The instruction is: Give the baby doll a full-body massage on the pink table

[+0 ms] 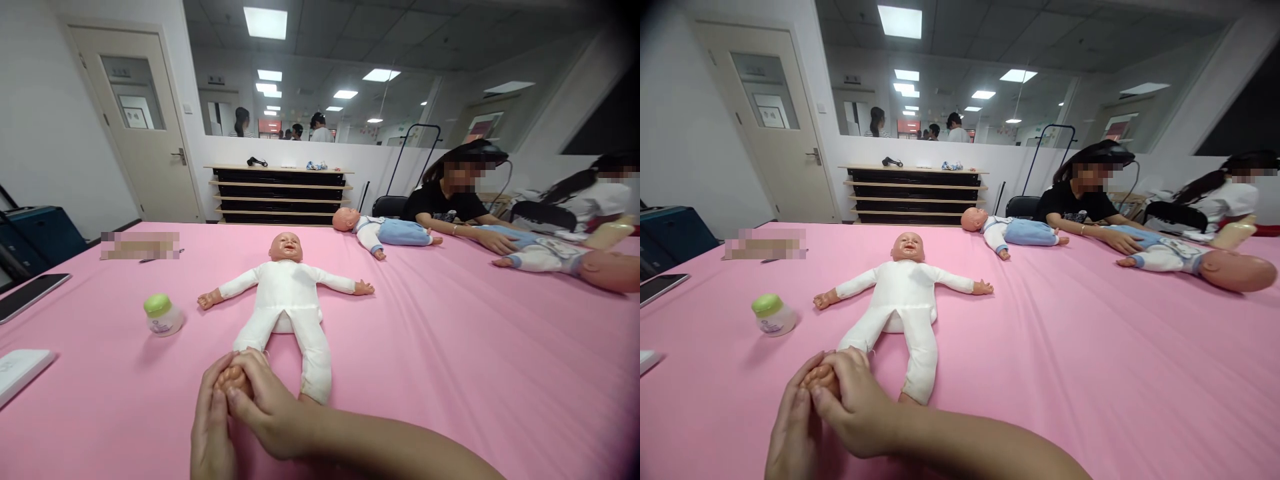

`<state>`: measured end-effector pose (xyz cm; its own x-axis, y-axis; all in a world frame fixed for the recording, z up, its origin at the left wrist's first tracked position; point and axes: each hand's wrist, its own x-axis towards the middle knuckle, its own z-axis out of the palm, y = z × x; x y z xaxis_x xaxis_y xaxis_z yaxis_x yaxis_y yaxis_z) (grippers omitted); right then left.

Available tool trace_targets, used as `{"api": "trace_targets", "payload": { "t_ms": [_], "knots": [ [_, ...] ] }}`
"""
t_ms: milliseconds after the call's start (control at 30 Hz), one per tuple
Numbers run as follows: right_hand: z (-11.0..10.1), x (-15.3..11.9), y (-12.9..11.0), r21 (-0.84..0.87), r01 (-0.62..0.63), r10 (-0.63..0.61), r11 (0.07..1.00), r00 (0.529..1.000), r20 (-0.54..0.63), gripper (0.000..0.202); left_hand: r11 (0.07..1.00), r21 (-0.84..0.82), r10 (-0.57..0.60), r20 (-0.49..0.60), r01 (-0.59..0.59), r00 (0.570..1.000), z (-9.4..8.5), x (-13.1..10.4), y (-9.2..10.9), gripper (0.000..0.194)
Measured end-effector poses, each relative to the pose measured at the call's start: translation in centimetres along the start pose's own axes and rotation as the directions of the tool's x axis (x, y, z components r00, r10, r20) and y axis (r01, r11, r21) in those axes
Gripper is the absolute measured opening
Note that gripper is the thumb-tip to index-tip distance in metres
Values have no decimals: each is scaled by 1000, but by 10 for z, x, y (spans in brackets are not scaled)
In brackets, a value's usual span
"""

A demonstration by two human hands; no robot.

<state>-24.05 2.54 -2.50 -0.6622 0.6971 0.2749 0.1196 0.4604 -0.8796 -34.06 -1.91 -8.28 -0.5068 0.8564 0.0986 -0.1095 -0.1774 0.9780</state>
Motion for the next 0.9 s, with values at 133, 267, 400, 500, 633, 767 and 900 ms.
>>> {"api": "trace_targets", "payload": {
  "t_ms": [133, 267, 400, 500, 633, 767, 900],
  "knots": [
    [2, 0, 3, 160, -83, 97, 984, 992, -80, 30, 991, 83, 103, 27, -105, 994, 2, -8, -5, 54],
    [0, -1, 3, 69, 4, -7, 998, 999, 42, 27, 997, -44, 64, -76, -68, 995, 1, -8, -13, 46],
    [3, 1, 4, 40, -19, 17, 999, 999, 52, 19, 975, -220, -38, -66, 23, 997, 0, -6, -15, 44],
    [6, 3, 5, 178, -124, 137, 976, 988, -64, 27, 994, -94, 63, 3, -62, 998, 0, -7, -11, 53],
    [8, 3, 4, 210, -128, 144, 969, 988, -62, 37, 984, 43, 172, -29, -171, 985, 0, -2, -8, 46],
    [1, 2, 1, 47, -148, 149, 988, 989, -8, 20, 998, 56, 41, -93, -36, 995, 1, -4, -1, 44],
    [-11, -3, 1, -113, 1, 18, 994, 986, 164, 17, 970, 244, 27, -66, -10, 997, -4, -23, 2, 46]
  ]
}}
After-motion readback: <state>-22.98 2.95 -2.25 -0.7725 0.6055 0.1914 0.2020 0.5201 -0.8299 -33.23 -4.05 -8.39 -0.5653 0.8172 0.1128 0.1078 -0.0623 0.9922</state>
